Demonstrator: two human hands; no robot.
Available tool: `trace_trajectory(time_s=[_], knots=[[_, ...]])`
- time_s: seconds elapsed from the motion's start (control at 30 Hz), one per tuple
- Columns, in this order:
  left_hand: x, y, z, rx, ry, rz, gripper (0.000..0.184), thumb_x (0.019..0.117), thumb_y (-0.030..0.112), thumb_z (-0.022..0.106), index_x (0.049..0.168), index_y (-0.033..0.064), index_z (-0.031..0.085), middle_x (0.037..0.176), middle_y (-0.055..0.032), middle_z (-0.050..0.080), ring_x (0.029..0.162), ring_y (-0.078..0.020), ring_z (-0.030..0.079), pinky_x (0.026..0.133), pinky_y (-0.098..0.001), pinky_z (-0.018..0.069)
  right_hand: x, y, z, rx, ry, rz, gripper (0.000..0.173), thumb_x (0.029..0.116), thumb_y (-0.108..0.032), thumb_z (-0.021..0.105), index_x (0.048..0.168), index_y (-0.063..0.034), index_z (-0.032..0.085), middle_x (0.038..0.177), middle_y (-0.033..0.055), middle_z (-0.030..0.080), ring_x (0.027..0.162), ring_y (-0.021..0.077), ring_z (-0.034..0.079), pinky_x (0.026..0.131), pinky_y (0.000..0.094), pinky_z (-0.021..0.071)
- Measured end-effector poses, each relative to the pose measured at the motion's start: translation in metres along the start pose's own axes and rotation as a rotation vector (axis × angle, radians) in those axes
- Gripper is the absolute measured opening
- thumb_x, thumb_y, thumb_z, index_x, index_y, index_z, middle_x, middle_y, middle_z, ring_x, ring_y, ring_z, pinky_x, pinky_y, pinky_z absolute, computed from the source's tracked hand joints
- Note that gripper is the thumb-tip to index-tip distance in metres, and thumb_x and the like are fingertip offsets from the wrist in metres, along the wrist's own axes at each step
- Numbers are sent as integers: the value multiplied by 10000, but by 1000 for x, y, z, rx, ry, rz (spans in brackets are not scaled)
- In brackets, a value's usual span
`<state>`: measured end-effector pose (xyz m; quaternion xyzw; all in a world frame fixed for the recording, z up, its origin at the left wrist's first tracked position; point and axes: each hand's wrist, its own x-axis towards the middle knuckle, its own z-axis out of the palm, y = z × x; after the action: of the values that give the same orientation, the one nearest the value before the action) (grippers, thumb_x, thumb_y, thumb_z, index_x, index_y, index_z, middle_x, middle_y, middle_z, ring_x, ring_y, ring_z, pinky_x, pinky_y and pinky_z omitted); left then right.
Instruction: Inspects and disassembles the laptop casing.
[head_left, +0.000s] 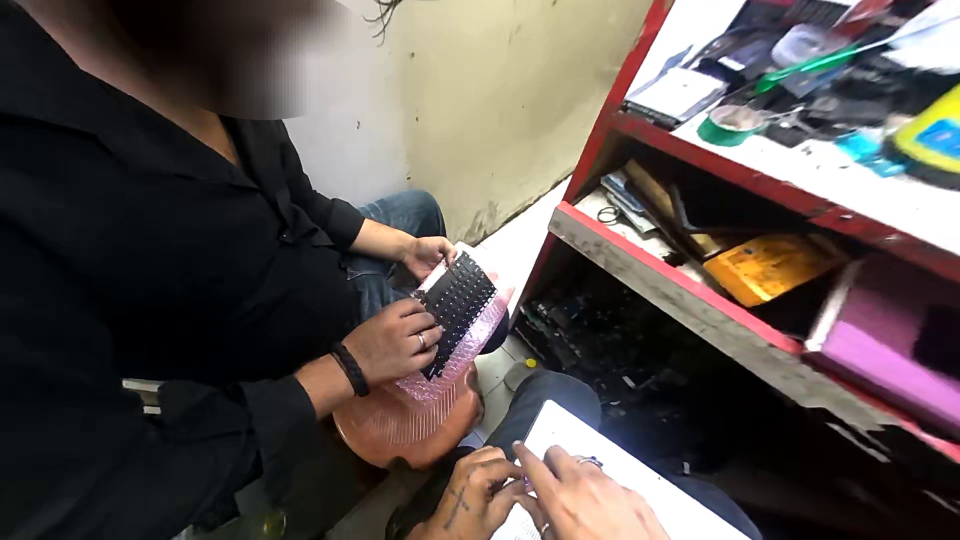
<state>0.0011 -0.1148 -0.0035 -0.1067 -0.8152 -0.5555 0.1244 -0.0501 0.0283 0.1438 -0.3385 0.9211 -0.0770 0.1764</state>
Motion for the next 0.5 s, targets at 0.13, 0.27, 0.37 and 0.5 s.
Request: trace_trajectory(time_s=[0.13, 0.27, 0.37, 0.5], knots=[[5, 4, 5, 24, 51, -82, 218, 895, 166, 714, 764, -6, 687, 672, -65, 571, 681, -102, 558, 663, -201, 460, 0, -4, 5, -40, 65, 34, 110, 947, -75, 640, 993, 4, 701, 768, 200, 674, 678, 390, 707, 518, 469, 532], [5, 4, -4, -17, -30, -16, 219, 944, 162, 669, 852, -31, 717, 734, -104, 627, 736, -128, 603, 725, -215, 497, -2, 0, 10, -42, 150, -61, 214, 878, -14, 664, 1068, -64, 750, 827, 195, 661, 667, 361, 686, 511, 444, 523], [2, 3, -5, -30, -31, -70, 207, 917, 155, 689, 831, -29, 727, 706, -85, 620, 686, -92, 582, 674, -192, 482, -1, -7, 5, -74, 31, 47, 222, 994, -220, 627, 1060, -13, 671, 732, 170, 674, 647, 363, 702, 526, 459, 521], [6, 5, 1, -1, 33, -137, 249, 892, 154, 698, 720, -18, 644, 656, -53, 559, 648, -55, 538, 620, -171, 437, -1, -7, 13, -84, 136, -10, 149, 885, -21, 650, 1013, -24, 725, 757, 170, 652, 639, 348, 689, 478, 426, 506]])
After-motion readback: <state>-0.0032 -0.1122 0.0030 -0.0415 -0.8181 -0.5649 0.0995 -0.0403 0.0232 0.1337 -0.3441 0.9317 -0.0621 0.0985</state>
